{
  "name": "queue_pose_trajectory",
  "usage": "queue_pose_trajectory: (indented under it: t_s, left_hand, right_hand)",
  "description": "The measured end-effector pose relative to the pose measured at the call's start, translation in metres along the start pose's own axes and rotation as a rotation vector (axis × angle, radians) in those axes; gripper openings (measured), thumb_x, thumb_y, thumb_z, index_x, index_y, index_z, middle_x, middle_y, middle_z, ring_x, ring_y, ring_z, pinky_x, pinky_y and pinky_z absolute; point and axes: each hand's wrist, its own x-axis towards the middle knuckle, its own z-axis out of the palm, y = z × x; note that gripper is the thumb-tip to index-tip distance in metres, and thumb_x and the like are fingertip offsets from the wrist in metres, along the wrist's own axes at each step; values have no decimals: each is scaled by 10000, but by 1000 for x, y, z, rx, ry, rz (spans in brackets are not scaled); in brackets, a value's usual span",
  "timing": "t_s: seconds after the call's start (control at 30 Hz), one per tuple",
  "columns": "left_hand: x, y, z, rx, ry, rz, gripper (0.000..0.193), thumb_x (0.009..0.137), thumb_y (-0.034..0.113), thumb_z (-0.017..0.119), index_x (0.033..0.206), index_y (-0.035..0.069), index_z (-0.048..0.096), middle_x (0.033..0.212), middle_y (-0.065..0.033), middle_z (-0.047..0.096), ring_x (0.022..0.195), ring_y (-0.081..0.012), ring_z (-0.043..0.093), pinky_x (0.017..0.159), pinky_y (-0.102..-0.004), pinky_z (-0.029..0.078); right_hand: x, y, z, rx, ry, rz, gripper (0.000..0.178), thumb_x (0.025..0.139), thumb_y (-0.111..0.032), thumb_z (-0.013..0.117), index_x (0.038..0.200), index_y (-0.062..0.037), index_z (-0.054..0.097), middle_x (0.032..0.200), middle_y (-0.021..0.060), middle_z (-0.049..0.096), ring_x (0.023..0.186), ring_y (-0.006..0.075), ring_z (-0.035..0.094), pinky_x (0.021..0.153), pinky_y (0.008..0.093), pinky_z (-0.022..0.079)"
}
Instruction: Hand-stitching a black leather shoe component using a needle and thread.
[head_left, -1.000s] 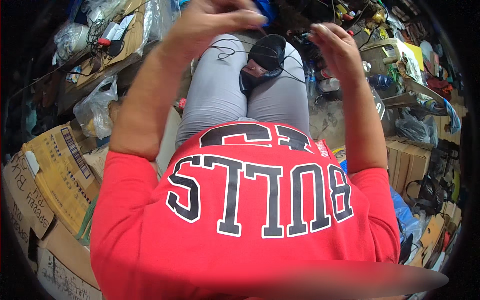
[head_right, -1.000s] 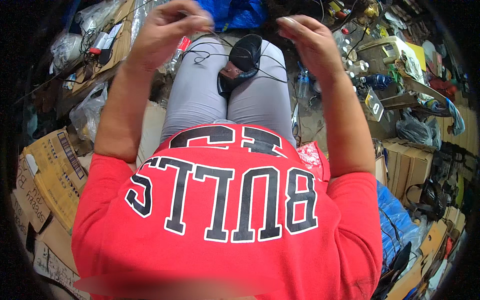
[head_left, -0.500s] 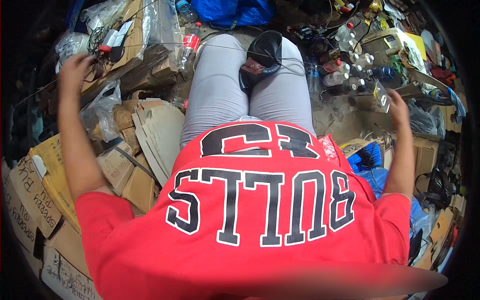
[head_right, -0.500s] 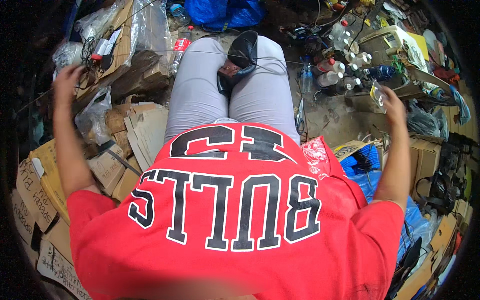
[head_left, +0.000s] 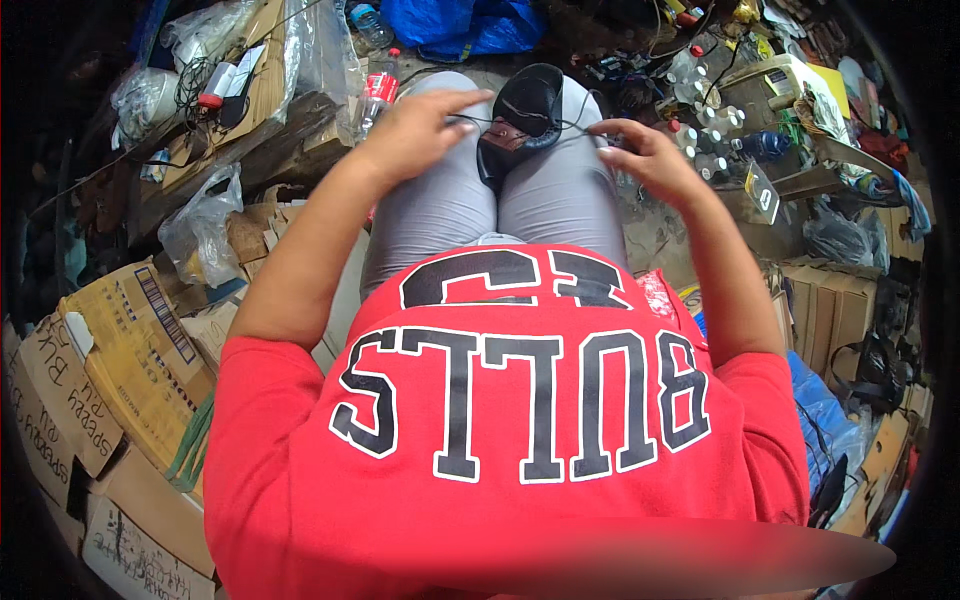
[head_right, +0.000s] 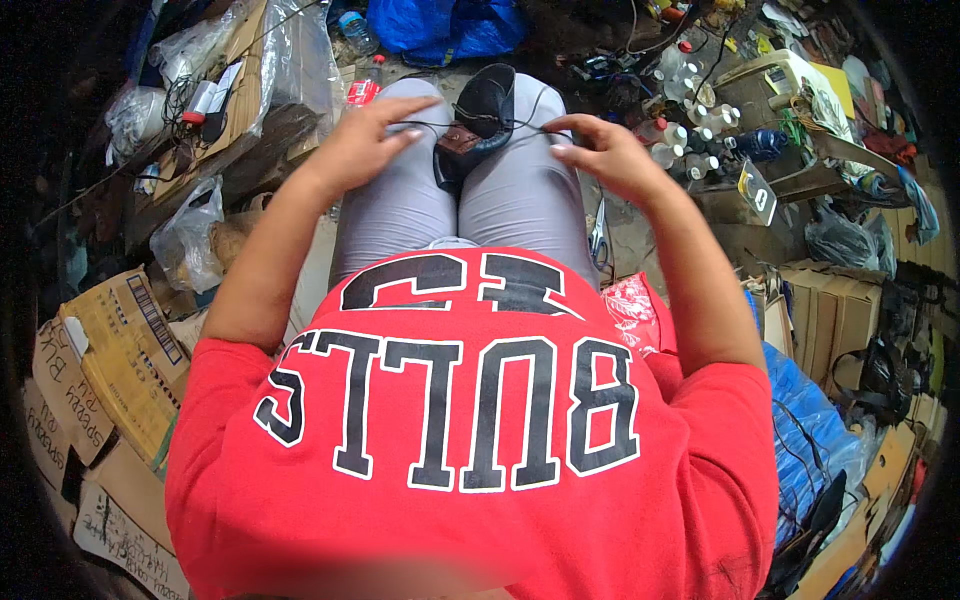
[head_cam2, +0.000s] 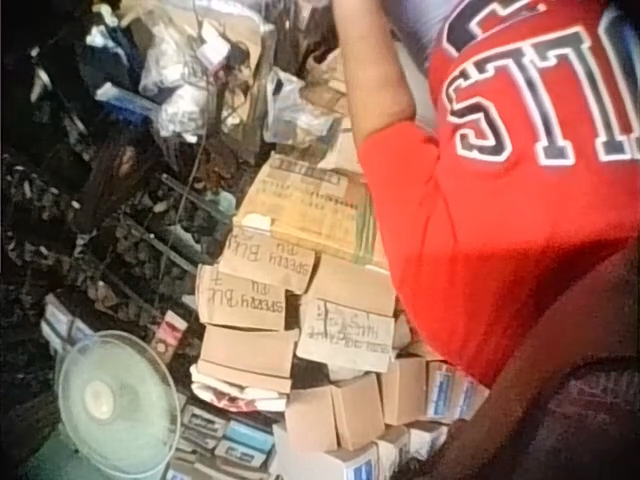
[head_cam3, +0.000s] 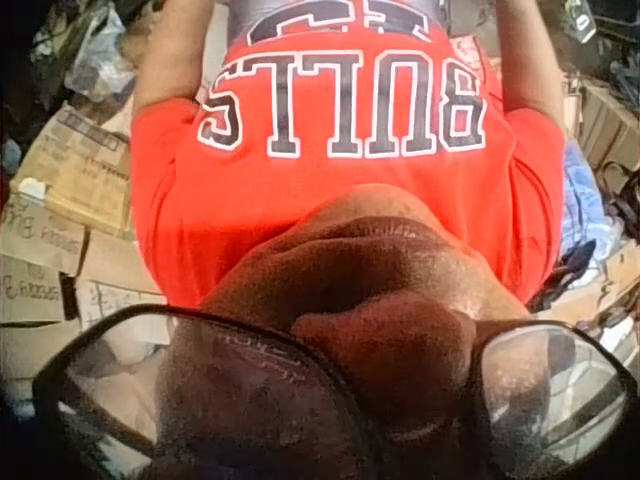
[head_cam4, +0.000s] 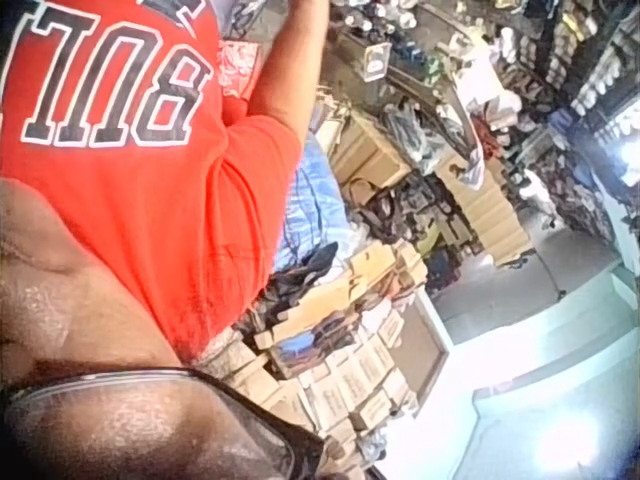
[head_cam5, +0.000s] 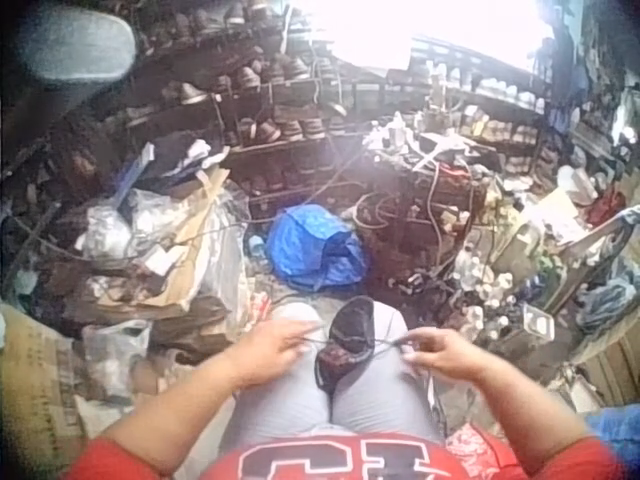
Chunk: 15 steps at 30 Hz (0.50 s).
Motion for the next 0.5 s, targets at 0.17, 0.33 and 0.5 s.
queue_pose_trajectory:
  t_s: [0.17, 0.33, 0.5]
  left_hand:
    - [3, -1, -11, -56, -344, -512, 222, 874, 222, 569, 935, 23, 645, 743, -30, 604, 725, -100, 543, 695, -251, 434]
    - [-45, -77, -61, 21, -78, -695, 227, 861, 239, 581, 890, 27, 657, 723, -22, 572, 740, -109, 550, 702, -249, 432]
    - [-12, -16, -20, 237, 42, -221, 214, 788, 163, 639, 981, 75, 656, 954, -98, 592, 905, -213, 587, 805, -297, 443]
  right_hand:
    - [12, 20, 12, -56, 60, -4, 203, 842, -202, 647, 860, -17, 563, 705, -24, 532, 672, 74, 452, 619, 240, 402]
    - [4, 35, -23, -133, 277, 53, 197, 863, -219, 607, 865, -30, 551, 704, -12, 515, 666, 85, 422, 609, 256, 383]
    - [-2, 51, 3, 87, 160, 10, 232, 791, -153, 698, 970, -52, 591, 788, -46, 564, 725, 40, 480, 637, 192, 384]
